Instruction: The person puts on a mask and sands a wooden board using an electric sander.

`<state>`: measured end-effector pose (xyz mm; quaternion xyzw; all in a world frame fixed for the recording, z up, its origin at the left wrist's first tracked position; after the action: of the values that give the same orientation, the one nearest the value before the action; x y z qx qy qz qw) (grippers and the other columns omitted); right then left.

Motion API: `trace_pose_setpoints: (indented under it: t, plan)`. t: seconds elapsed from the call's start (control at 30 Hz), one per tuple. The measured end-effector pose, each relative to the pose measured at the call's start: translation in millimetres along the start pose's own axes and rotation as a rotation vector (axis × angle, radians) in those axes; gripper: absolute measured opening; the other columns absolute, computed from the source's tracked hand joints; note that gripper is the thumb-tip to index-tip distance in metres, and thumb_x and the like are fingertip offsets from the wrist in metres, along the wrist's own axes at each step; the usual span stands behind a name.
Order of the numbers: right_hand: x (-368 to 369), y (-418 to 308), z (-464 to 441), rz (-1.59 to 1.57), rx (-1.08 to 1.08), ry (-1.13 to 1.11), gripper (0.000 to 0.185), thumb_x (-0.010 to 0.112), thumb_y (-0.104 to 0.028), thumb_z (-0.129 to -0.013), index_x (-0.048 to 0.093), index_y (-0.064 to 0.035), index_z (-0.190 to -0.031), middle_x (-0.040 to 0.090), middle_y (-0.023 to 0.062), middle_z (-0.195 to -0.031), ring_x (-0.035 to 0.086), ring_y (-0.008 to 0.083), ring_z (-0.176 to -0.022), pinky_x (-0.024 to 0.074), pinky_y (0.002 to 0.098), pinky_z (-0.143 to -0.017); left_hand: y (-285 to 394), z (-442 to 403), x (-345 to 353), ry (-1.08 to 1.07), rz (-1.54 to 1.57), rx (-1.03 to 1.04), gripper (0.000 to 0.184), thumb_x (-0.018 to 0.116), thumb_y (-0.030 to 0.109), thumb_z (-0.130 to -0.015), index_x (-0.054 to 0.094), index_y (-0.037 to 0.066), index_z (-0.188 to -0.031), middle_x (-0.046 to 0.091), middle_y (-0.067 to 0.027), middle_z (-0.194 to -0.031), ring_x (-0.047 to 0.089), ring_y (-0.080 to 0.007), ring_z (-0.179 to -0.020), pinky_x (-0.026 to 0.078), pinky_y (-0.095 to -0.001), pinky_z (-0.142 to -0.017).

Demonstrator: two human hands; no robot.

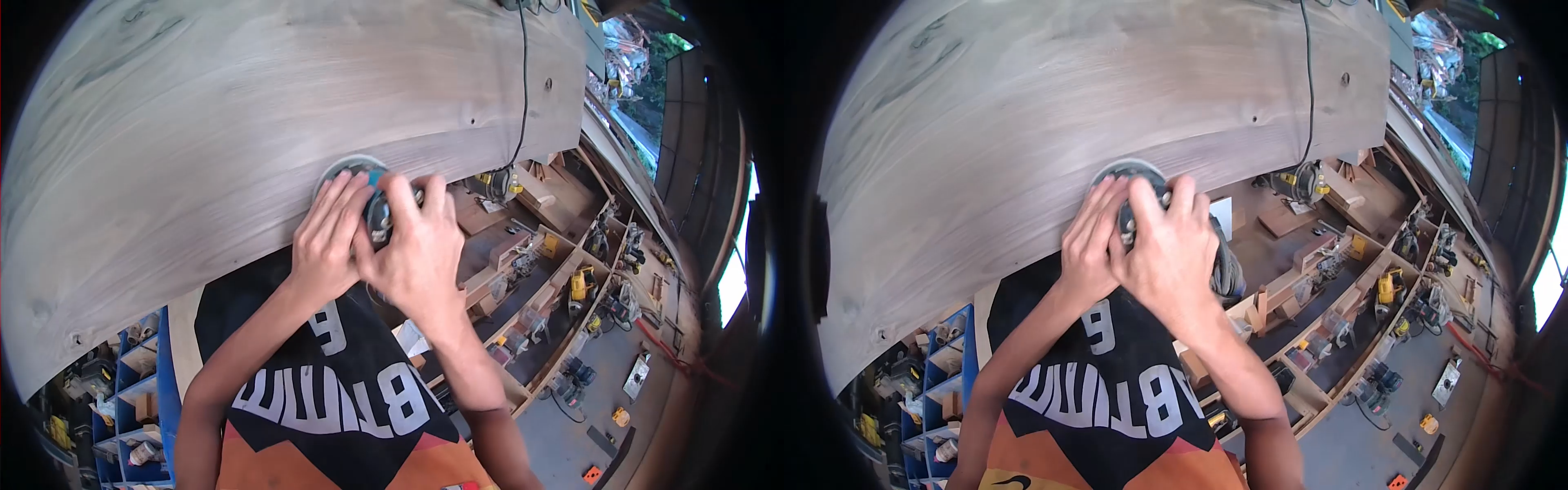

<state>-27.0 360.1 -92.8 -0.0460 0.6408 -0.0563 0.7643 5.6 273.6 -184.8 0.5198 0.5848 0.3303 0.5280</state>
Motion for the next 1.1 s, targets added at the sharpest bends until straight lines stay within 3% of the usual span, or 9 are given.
trace_pose_setpoints:
  t: [0.23,0.43,0.53,0.6,0.77,0.83,0.93,0.97,1.1]
  plan:
    - [0.3,1.9,-6.9,-0.004,0.053,-0.046,0.048,0.083,-0.019,-0.074,0.065,-0.0118,-0.117,0.056,0.0196,-0.109,0.062,0.039,-0.094,0.0567,0.0472,-0.072,-3.4,-8.8,1.4,0.023,-0.03,-0.008,0.043,0.069,0.007,-0.088,0.064,-0.007,-0.128,0.066,-0.0234,-0.136,0.062,-0.0443,-0.129,0.049,-0.0562,-0.111]
    - [-8.0,48.2,-13.2,0.009,0.072,0.013,0.045,0.082,-0.018,-0.074,0.065,-0.0122,-0.116,0.056,0.0193,-0.11,0.062,0.0396,-0.093,0.0567,0.048,-0.069,6.9,-26.3,42.1,-0.023,0.016,-0.027,0.043,0.069,0.006,-0.088,0.064,-0.006,-0.129,0.066,-0.0235,-0.138,0.062,-0.045,-0.13,0.048,-0.0569,-0.111]
    - [-9.2,63.5,-17.3,-0.041,0.057,-0.031,0.053,0.082,-0.019,-0.07,0.064,-0.0135,-0.119,0.051,0.0183,-0.104,0.057,0.0403,-0.09,0.055,0.0492,-0.066,8.3,-32.6,55.7,-0.069,-0.008,-0.035,0.044,0.067,0.005,-0.09,0.062,-0.007,-0.132,0.065,-0.0232,-0.138,0.061,-0.0453,-0.13,0.047,-0.0565,-0.113]
    - [-9.2,55.4,-13.3,-0.047,0.032,-0.056,0.047,0.081,-0.016,-0.067,0.067,-0.0138,-0.112,0.056,0.0168,-0.106,0.059,0.0376,-0.088,0.0545,0.047,-0.066,6.8,-22.2,47.1,-0.067,-0.042,-0.089,0.043,0.068,0.007,-0.092,0.061,-0.009,-0.132,0.065,-0.0246,-0.139,0.061,-0.0446,-0.131,0.047,-0.0553,-0.113]
    - [1.7,-0.4,-4.3,0.024,-0.131,-0.011,0.032,0.064,-0.02,-0.085,0.07,-0.0157,-0.116,0.056,0.0128,-0.101,0.054,0.0278,-0.079,0.0403,0.0353,-0.058,9.3,14.0,1.7,0.003,-0.229,-0.218,0.051,0.075,0.009,-0.091,0.058,-0.012,-0.134,0.063,-0.0283,-0.139,0.063,-0.0436,-0.129,0.053,-0.0513,-0.108]
    - [8.5,-7.3,-2.8,0.027,-0.155,0.051,0.031,0.064,-0.021,-0.086,0.069,-0.0163,-0.116,0.056,0.0129,-0.101,0.053,0.0273,-0.077,0.0399,0.0355,-0.058,8.5,16.6,-7.7,0.05,-0.306,-0.259,0.056,0.079,0.01,-0.089,0.056,-0.014,-0.135,0.062,-0.0297,-0.139,0.064,-0.0434,-0.128,0.055,-0.0496,-0.105]
    - [6.2,6.3,-9.4,0.005,-0.119,0.056,0.029,0.065,-0.021,-0.085,0.068,-0.0175,-0.113,0.056,0.0134,-0.103,0.054,0.0282,-0.078,0.0402,0.036,-0.059,9.2,-2.8,2.8,0.0,-0.35,-0.12,0.057,0.078,0.008,-0.089,0.055,-0.014,-0.137,0.063,-0.0289,-0.139,0.064,-0.0443,-0.128,0.056,-0.0491,-0.104]
    - [3.3,16.1,-13.1,-0.013,-0.099,0.036,0.028,0.065,-0.021,-0.084,0.068,-0.0176,-0.112,0.056,0.0136,-0.104,0.055,0.0288,-0.079,0.0403,0.0359,-0.059,5.9,-6.6,10.4,-0.032,-0.264,-0.206,0.049,0.074,0.007,-0.092,0.058,-0.014,-0.134,0.063,-0.0289,-0.138,0.062,-0.0449,-0.13,0.054,-0.0512,-0.107]
    - [-4.0,55.7,-19.8,-0.056,-0.014,-0.038,0.035,0.073,-0.017,-0.076,0.068,-0.0177,-0.11,0.056,0.0151,-0.106,0.057,0.0327,-0.084,0.0476,0.0403,-0.064,2.9,-20.9,43.8,-0.124,-0.168,-0.227,0.039,0.067,0.008,-0.094,0.064,-0.012,-0.127,0.065,-0.0283,-0.137,0.06,-0.0459,-0.133,0.05,-0.0557,-0.11]
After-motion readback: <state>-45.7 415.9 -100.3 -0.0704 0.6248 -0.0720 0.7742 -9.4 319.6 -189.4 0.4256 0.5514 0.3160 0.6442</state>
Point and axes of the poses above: each hand's wrist, its own z-axis away from the middle knuckle, its own x-axis out of the palm, y = z × x, the point moved 7 cm from there along -z, towards the middle knuckle
